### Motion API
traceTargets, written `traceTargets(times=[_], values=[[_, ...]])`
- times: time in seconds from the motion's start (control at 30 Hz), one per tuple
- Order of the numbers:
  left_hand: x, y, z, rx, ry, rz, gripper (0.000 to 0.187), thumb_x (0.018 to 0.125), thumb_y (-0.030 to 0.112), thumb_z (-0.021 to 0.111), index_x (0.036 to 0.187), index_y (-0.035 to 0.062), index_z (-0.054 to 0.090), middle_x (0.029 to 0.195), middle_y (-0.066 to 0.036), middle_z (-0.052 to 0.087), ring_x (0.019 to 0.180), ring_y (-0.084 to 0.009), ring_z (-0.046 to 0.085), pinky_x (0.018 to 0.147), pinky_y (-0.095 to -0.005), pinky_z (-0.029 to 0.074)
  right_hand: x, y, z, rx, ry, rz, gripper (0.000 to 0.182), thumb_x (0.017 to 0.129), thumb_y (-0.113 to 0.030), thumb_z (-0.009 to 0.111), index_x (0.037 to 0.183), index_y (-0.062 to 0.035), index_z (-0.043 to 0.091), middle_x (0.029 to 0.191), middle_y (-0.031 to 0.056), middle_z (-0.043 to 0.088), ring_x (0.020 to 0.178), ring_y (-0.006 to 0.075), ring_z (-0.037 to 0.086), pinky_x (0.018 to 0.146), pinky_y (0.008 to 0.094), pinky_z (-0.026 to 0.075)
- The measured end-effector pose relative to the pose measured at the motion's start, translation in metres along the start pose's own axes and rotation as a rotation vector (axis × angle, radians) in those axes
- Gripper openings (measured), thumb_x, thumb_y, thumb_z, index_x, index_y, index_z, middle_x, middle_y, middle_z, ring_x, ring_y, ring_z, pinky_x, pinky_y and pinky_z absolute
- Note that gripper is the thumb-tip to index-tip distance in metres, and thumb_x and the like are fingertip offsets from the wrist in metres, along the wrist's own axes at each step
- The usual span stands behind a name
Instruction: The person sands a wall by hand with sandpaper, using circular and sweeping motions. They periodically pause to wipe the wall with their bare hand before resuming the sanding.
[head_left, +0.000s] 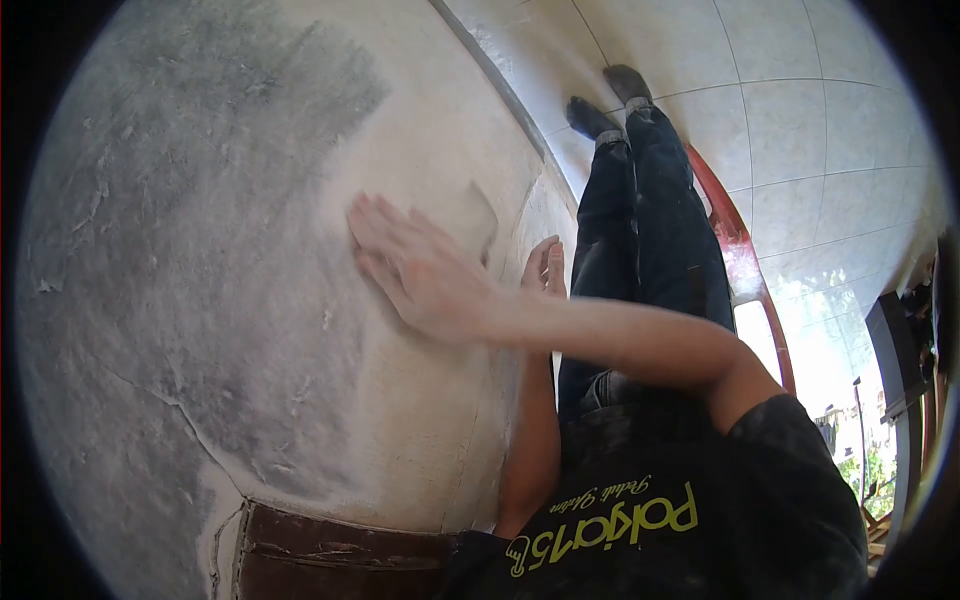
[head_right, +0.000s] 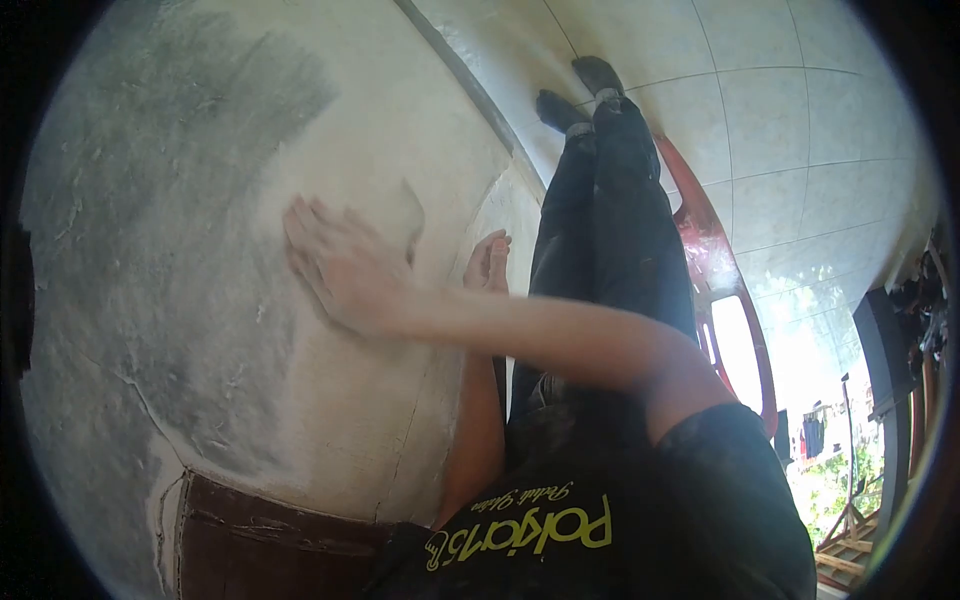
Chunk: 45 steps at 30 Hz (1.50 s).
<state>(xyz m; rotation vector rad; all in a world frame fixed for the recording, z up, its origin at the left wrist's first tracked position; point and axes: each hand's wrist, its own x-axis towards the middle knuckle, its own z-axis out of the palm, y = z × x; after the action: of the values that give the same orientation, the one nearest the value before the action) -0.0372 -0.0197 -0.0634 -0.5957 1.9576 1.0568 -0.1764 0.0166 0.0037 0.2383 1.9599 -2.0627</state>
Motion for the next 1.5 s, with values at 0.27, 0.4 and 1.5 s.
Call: traceTargets(times=[0.27, 0.4, 1.5], values=[[-0.001, -0.006, -0.002, -0.09, 0.076, -0.03, 0.043, 0.1, 0.037, 0.048, 0.125, 0.003, 0.055, 0.122, -0.016, 0.06, 0.116, -0.0265, 0.055, 0.098, -0.0353, 0.043, -0.001, -0.001, 0.016, 0.03, 0.11, -0.106, 0.047, 0.101, -0.024, 0.038, 0.139, 0.0042, 0.036, 0.144, 0.0243, 0.037, 0.137, 0.0339, 0.032, 0.113, 0.0393, 0.028], [0.002, -0.001, -0.001, 0.032, -0.003, 0.014, 0.041, 0.101, 0.036, 0.045, 0.124, 0.0031, 0.055, 0.12, -0.015, 0.06, 0.112, -0.0244, 0.056, 0.097, -0.0346, 0.041, 0.023, 0.0, 0.003, 0.06, 0.087, -0.05, 0.046, 0.1, -0.023, 0.038, 0.136, 0.0059, 0.038, 0.141, 0.0248, 0.041, 0.135, 0.0344, 0.036, 0.11, 0.0395, 0.033], [0.0, 0.005, 0.001, -0.014, 0.031, -0.018, 0.044, 0.1, 0.039, 0.046, 0.125, 0.0035, 0.055, 0.119, -0.013, 0.06, 0.108, -0.0222, 0.057, 0.093, -0.0337, 0.043, 0.024, -0.008, -0.004, -0.084, 0.107, -0.104, 0.046, 0.1, -0.023, 0.04, 0.135, 0.0064, 0.038, 0.141, 0.0257, 0.04, 0.133, 0.0365, 0.038, 0.112, 0.0423, 0.03]])
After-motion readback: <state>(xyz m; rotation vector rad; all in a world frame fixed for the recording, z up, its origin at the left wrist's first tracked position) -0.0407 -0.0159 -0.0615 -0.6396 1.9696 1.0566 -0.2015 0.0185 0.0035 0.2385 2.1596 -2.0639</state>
